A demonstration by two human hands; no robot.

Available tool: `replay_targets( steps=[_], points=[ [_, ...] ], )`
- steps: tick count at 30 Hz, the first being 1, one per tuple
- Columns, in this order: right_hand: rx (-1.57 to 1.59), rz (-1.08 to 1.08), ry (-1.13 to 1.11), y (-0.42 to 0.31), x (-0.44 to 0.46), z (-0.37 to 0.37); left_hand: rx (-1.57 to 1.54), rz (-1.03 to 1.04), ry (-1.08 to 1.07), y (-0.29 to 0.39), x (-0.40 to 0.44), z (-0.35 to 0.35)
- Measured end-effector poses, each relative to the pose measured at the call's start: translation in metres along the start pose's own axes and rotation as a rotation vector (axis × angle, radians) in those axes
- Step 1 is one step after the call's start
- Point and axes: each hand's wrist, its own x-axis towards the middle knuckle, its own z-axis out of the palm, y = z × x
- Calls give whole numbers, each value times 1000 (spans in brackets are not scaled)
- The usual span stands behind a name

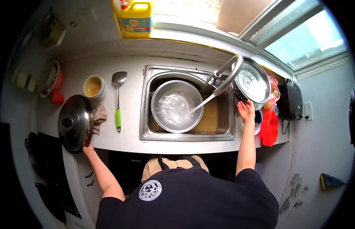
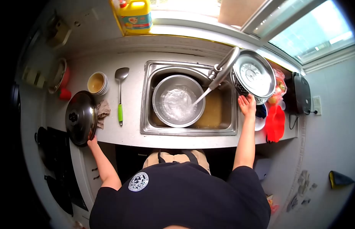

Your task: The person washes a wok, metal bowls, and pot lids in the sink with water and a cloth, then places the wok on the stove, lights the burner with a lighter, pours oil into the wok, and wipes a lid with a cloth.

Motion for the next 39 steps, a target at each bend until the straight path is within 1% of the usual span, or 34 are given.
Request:
replay_targets(
  steps=[1,4,7,8,9,11,13,15,16,17,19,20,21,22,23,25,27,28,29,31,33,35,37,38,39],
  points=[
    [99,36,9,-9,2,2,193,32,17,-6,-14,7],
    [195,-18,36,-26,29,2,384,-311,256,-13,-76,39],
    [55,-292,83,-25,68,-9,864,-349,100,-10,-115,46],
    [84,-296,105,-30,76,-15,997,-288,72,-13,-124,47],
    [57,-370,142,-32,74,-18,1157,-154,19,-20,-140,52],
    [-87,-445,196,-38,43,-33,1285,-13,-164,-41,-181,65],
    [-217,-505,198,-46,-18,-44,1390,-7,-315,-73,-223,83],
    [-404,-554,167,-52,-67,-71,1406,27,-517,-118,-263,98],
    [-458,-533,168,-55,-100,-72,1411,24,-606,-142,-301,114],
    [-511,-511,167,-53,-125,-76,1408,-50,-707,-166,-320,119],
    [-646,-504,110,-45,-133,-119,1436,-222,-945,-212,-371,137],
    [-747,-434,123,-38,-142,-124,1425,-357,-1011,-238,-382,134],
    [-779,-298,155,-28,-165,-103,1403,-550,-1056,-259,-392,133],
    [-785,-232,119,-12,-173,-90,1394,-712,-1089,-275,-407,136],
    [-791,-163,83,0,-177,-78,1350,-881,-1018,-289,-415,135],
    [-809,12,-35,37,-155,-72,1443,-984,-837,-308,-429,141],
    [-746,124,-132,74,-127,-60,1450,-963,-833,-318,-415,139],
    [-722,152,-154,87,-117,-51,1446,-796,-747,-314,-420,145],
    [-695,183,-176,99,-107,-45,1411,-733,-807,-315,-401,142],
    [-661,263,-206,129,-74,-51,1441,-598,-929,-307,-388,157],
    [-519,422,-322,162,-45,-62,1507,-350,-1060,-291,-408,185],
    [-386,546,-449,189,-32,-58,1566,-154,-1125,-278,-430,204],
    [-439,553,-539,210,-26,-46,1616,39,-1200,-272,-434,210],
    [-440,522,-537,219,-26,-37,1650,100,-1205,-266,-433,213],
    [-439,490,-534,226,-27,-26,1664,201,-1201,-267,-414,206]
  ],
)
